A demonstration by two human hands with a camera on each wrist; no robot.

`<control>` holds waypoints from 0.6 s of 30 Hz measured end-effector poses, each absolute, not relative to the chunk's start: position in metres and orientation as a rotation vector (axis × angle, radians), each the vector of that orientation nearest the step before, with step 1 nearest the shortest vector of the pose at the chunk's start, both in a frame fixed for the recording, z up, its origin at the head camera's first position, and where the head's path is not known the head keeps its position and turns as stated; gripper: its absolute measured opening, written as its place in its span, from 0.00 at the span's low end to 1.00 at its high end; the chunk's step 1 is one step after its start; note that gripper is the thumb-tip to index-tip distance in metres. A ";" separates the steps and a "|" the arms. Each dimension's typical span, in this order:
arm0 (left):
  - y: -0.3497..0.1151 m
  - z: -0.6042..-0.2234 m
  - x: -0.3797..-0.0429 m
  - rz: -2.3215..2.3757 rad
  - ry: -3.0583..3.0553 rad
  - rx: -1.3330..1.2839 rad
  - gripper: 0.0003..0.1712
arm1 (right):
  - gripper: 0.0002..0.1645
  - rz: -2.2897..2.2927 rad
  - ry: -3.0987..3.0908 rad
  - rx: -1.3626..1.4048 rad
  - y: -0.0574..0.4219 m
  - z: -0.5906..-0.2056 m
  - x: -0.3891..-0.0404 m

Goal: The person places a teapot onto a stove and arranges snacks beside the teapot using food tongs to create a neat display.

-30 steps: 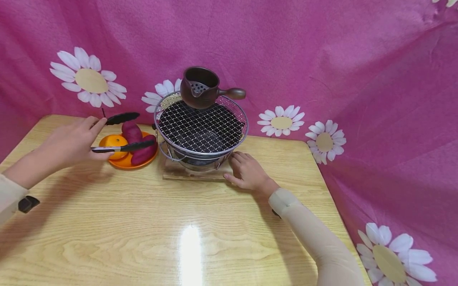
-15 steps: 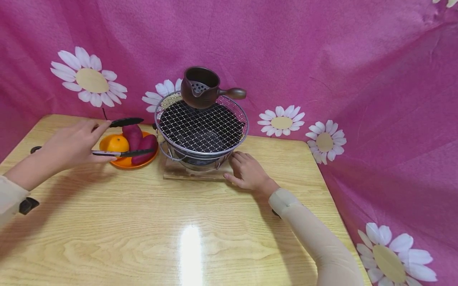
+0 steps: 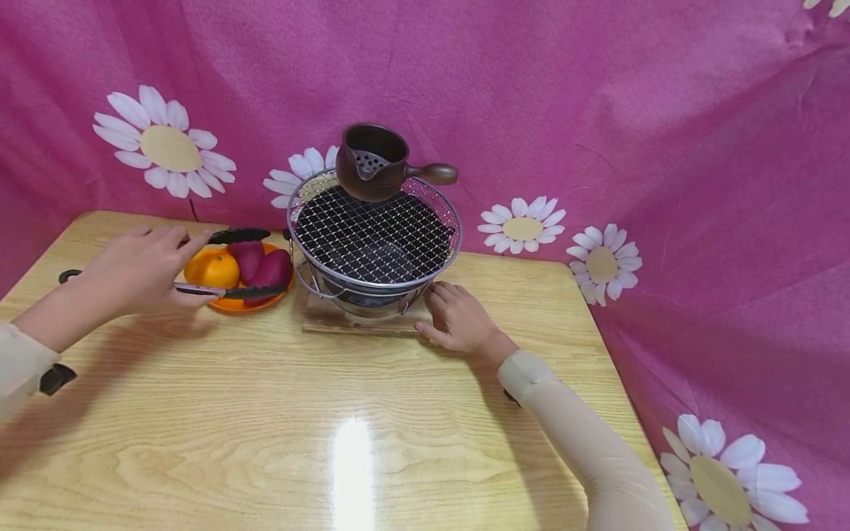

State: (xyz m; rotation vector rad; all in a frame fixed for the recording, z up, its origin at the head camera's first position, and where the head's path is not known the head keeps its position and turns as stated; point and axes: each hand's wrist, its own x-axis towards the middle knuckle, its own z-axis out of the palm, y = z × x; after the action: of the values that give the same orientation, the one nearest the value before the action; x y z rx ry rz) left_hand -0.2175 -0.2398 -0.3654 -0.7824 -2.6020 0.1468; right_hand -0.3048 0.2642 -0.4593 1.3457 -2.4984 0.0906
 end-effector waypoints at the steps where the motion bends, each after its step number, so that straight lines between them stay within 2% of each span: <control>1: -0.239 -0.364 -0.217 0.155 -2.622 -0.778 0.52 | 0.47 0.090 -2.498 1.346 0.264 -0.459 -0.305; 18: -0.226 -0.358 -0.213 0.224 -2.762 -0.745 0.48 | 0.47 0.085 -2.490 1.352 0.264 -0.460 -0.305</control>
State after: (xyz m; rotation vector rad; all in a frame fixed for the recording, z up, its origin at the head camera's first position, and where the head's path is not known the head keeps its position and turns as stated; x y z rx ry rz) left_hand -0.2132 -0.2261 -0.3578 -0.7453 -2.7621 0.2243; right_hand -0.3050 0.2640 -0.4601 1.3520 -2.4902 0.0855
